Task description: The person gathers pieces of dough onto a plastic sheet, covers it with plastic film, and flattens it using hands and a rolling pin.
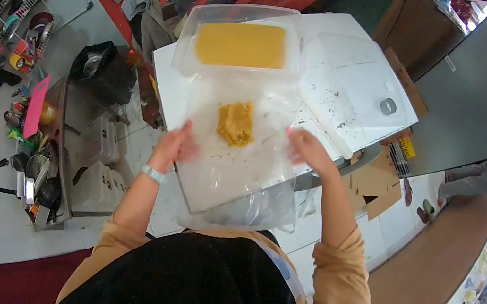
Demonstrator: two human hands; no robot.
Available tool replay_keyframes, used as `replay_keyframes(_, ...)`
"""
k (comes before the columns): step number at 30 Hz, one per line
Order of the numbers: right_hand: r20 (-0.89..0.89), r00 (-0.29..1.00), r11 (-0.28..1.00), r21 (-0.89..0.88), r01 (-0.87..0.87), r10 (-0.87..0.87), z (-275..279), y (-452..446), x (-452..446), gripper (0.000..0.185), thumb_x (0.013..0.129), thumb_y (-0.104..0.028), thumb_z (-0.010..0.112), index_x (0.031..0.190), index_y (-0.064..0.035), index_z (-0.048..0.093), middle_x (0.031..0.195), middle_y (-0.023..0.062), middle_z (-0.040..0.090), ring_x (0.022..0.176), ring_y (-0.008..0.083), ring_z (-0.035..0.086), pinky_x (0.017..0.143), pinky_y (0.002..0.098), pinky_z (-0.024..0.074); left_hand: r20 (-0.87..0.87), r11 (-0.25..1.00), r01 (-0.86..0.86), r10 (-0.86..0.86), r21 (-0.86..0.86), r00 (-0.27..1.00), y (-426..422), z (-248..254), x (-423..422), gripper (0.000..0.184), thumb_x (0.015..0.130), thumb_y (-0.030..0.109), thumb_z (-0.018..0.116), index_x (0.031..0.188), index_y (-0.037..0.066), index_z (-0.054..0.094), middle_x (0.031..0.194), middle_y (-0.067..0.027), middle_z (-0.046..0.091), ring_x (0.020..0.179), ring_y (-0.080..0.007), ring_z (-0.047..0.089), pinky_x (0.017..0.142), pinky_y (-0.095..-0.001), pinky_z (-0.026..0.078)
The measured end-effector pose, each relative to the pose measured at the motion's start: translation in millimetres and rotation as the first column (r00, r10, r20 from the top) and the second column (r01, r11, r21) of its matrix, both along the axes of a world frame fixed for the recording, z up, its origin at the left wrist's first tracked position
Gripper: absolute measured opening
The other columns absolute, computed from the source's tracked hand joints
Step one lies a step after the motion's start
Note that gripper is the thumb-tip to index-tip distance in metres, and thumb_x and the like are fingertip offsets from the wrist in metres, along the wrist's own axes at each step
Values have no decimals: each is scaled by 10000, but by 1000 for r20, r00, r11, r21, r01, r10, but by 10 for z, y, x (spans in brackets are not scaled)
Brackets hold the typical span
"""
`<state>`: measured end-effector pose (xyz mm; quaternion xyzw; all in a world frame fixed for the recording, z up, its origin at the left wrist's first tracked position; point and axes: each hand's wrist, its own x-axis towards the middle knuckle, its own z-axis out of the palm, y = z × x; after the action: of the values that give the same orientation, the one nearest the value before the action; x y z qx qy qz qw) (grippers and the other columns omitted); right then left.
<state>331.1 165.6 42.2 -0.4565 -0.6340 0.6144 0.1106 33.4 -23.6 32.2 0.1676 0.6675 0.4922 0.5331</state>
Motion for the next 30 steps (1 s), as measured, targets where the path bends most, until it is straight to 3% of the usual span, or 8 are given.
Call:
replay_keyframes(4, 186, 965, 982, 13, -189, 183, 153, -479, 120, 461, 865, -488, 616, 835, -28, 617, 627, 2, 547, 552, 105, 525, 545, 251, 448, -203, 847, 483, -524, -222, 827, -470, 84, 245, 491, 874, 497, 621, 746, 23, 624, 631, -71, 624, 528, -136, 596, 467, -247, 460)
replay_keyframes(7, 88, 973, 959, -209, -191, 213, 0, -573, 280, 417, 880, -391, 624, 651, -43, 618, 573, 10, 548, 521, 120, 522, 507, 268, 423, 211, 864, 500, -478, -60, 853, -627, -56, 38, 434, 932, 430, 553, 766, 37, 630, 645, -60, 627, 537, -158, 583, 502, -284, 456)
replay_keyframes(10, -344, 939, 837, -518, -176, -16, 112, -605, 466, 352, 924, -304, 546, 741, -20, 643, 674, 66, 605, 644, 195, 593, 652, 314, 488, 678, 809, 128, -557, 574, 479, -690, -12, -138, 343, 977, 314, 495, 1049, 22, 660, 963, -137, 680, 805, -199, 652, 705, -314, 524)
replay_keyframes(13, -494, 626, 564, -820, -103, -603, 253, -720, 11, 288, 927, -228, 485, 981, 18, 627, 982, 156, 638, 951, 275, 608, 884, 379, 465, 773, 925, -146, -197, 350, 603, -331, 273, 159, 392, 1012, 275, 396, 1280, 15, 517, 1252, -179, 570, 1160, -256, 553, 935, -372, 474)
replay_keyframes(19, -675, 199, 638, -737, -223, -710, -672, -514, -733, 472, 925, -224, 400, 1322, 31, 389, 1362, 188, 449, 1265, 295, 440, 1051, 426, 364, 808, 815, -510, 92, 275, 582, 407, -261, 554, 443, 1014, 256, 321, 1376, 16, 409, 1433, -148, 422, 1333, -271, 397, 1125, -376, 313)
replay_keyframes(22, -682, 284, 727, -680, 91, -674, -846, -587, -792, 468, 941, -239, 350, 1321, 31, 386, 1344, 171, 468, 1239, 309, 466, 1057, 434, 366, 755, 802, -525, 151, 284, 638, 484, -429, 571, 449, 1004, 247, 330, 1382, 15, 398, 1439, -139, 416, 1334, -261, 400, 1132, -378, 307)
replay_keyframes(29, -562, 464, 658, -751, 62, -685, -331, -513, -255, 277, 880, -143, 449, 1045, 35, 582, 1048, 148, 624, 1006, 281, 575, 974, 432, 432, 683, 859, -204, -207, 470, 701, 270, -207, -3, 327, 935, 218, 404, 1038, -11, 613, 1109, -148, 629, 1104, -274, 562, 1040, -409, 393)
replay_keyframes(30, -690, 461, 711, -684, -164, -557, -380, -511, -20, 243, 861, -141, 491, 999, 20, 610, 997, 133, 631, 962, 269, 573, 948, 406, 436, 661, 810, -149, -340, 567, 669, 170, -216, -193, 297, 918, 207, 417, 963, 0, 625, 1008, -134, 648, 1035, -260, 578, 1014, -414, 407)
